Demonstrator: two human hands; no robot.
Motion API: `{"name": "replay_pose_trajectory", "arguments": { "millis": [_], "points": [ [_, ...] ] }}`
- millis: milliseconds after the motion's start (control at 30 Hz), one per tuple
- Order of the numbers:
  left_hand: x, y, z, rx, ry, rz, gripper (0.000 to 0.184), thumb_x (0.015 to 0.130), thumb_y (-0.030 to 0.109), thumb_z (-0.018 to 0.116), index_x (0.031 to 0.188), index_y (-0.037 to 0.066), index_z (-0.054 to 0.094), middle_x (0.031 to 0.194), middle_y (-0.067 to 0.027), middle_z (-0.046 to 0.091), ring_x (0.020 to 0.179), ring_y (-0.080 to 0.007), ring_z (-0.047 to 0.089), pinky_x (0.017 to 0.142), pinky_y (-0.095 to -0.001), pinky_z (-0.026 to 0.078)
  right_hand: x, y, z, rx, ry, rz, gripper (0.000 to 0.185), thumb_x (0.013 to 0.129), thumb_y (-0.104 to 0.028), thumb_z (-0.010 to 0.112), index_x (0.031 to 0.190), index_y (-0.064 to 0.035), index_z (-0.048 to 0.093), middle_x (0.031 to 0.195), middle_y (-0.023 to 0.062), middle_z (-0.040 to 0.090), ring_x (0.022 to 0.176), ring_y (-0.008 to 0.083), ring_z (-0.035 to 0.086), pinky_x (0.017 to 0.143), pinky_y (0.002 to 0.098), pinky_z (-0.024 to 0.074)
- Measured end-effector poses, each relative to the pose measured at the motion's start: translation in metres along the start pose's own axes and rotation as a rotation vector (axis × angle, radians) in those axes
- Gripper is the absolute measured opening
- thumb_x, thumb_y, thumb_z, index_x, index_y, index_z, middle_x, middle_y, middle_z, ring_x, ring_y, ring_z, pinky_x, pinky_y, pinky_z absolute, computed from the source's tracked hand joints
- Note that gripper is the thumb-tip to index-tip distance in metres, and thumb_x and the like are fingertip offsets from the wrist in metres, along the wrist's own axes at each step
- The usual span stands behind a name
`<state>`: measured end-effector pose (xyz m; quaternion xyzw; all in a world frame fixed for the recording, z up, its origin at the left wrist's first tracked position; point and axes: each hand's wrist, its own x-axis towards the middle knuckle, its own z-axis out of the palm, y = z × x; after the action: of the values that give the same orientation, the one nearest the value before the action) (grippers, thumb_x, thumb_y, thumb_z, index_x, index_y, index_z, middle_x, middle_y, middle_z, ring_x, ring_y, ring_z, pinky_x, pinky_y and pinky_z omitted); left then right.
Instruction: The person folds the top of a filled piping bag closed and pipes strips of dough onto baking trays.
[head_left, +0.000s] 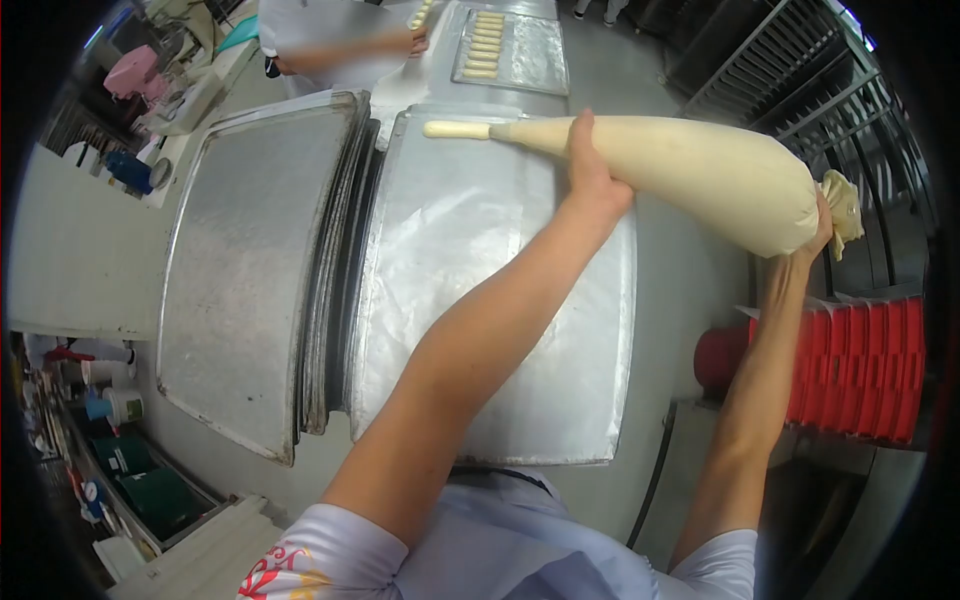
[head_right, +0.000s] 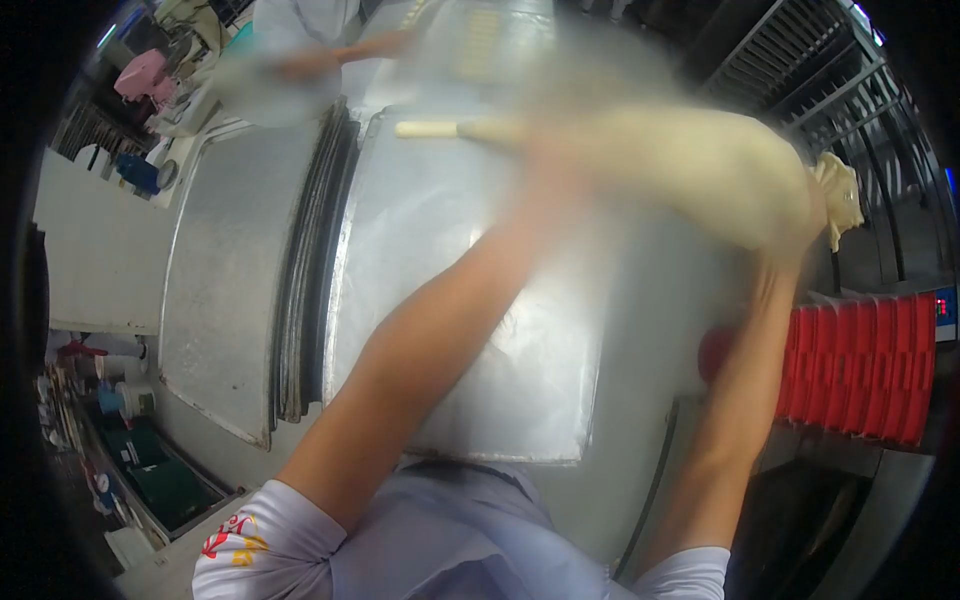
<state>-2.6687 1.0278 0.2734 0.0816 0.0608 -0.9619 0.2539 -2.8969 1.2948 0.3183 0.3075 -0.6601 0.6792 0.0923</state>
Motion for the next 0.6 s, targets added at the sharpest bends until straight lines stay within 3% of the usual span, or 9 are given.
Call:
{"name": "replay_pose_trajectory", "arguments": {
  "millis": [33,100,133,200,533,600],
  "points": [
    [-0.002,0.000,0.001,-0.001,0.001,-0.001,0.054,0.094,0.046,0.056,0.131,0.008,0.045,0.124,-0.0123,0.055,0.115,-0.0290,0.053,0.098,-0.0466,0.044,-0.004,-0.006,0.001,-0.033,0.011,-0.001,0.036,0.099,-0.024,0.044,0.111,0.0031,0.064,0.106,0.0147,0.069,0.094,0.0283,0.067,0.085,0.0379,0.0528],
    [-0.018,0.010,0.017,0.129,-0.132,0.045,0.055,0.093,0.047,0.057,0.129,0.008,0.046,0.123,-0.0120,0.055,0.114,-0.0292,0.054,0.096,-0.0469,0.045,-0.026,-0.048,0.027,0.765,0.132,0.397,0.038,0.099,-0.027,0.045,0.113,0.0027,0.064,0.108,0.0162,0.069,0.097,0.0300,0.067,0.088,0.0401,0.0521],
    [-0.021,0.014,0.016,0.127,-0.125,0.055,0.055,0.093,0.047,0.057,0.129,0.008,0.046,0.123,-0.0120,0.055,0.114,-0.0292,0.054,0.096,-0.0469,0.045,-0.031,-0.046,0.026,0.766,0.124,0.407,0.038,0.099,-0.027,0.045,0.113,0.0027,0.064,0.108,0.0162,0.069,0.097,0.0300,0.067,0.088,0.0401,0.0521],
    [-0.024,0.022,0.016,0.142,-0.077,0.080,0.055,0.093,0.048,0.058,0.129,0.008,0.047,0.123,-0.0120,0.056,0.114,-0.0292,0.054,0.095,-0.0471,0.045,-0.036,-0.035,0.022,0.671,-0.128,0.264,0.038,0.099,-0.028,0.046,0.112,0.0026,0.065,0.109,0.0171,0.069,0.098,0.0307,0.067,0.090,0.0417,0.0515],
    [-0.048,0.054,0.000,0.038,0.094,0.030,0.059,0.092,0.049,0.057,0.134,0.009,0.043,0.128,-0.0130,0.052,0.117,-0.0309,0.052,0.098,-0.0546,0.042,-0.028,-0.032,0.056,0.563,-0.156,0.261,0.037,0.099,-0.026,0.046,0.111,0.0027,0.065,0.108,0.0165,0.070,0.097,0.0298,0.067,0.089,0.0413,0.0524],
    [-0.049,0.054,0.000,0.026,0.103,0.018,0.060,0.092,0.050,0.056,0.135,0.009,0.042,0.129,-0.0132,0.051,0.118,-0.0313,0.052,0.098,-0.0561,0.041,-0.029,-0.035,0.057,0.424,-0.138,0.220,0.036,0.099,-0.025,0.046,0.111,0.0026,0.065,0.108,0.0162,0.070,0.096,0.0294,0.068,0.087,0.0407,0.0530]
  ]
}}
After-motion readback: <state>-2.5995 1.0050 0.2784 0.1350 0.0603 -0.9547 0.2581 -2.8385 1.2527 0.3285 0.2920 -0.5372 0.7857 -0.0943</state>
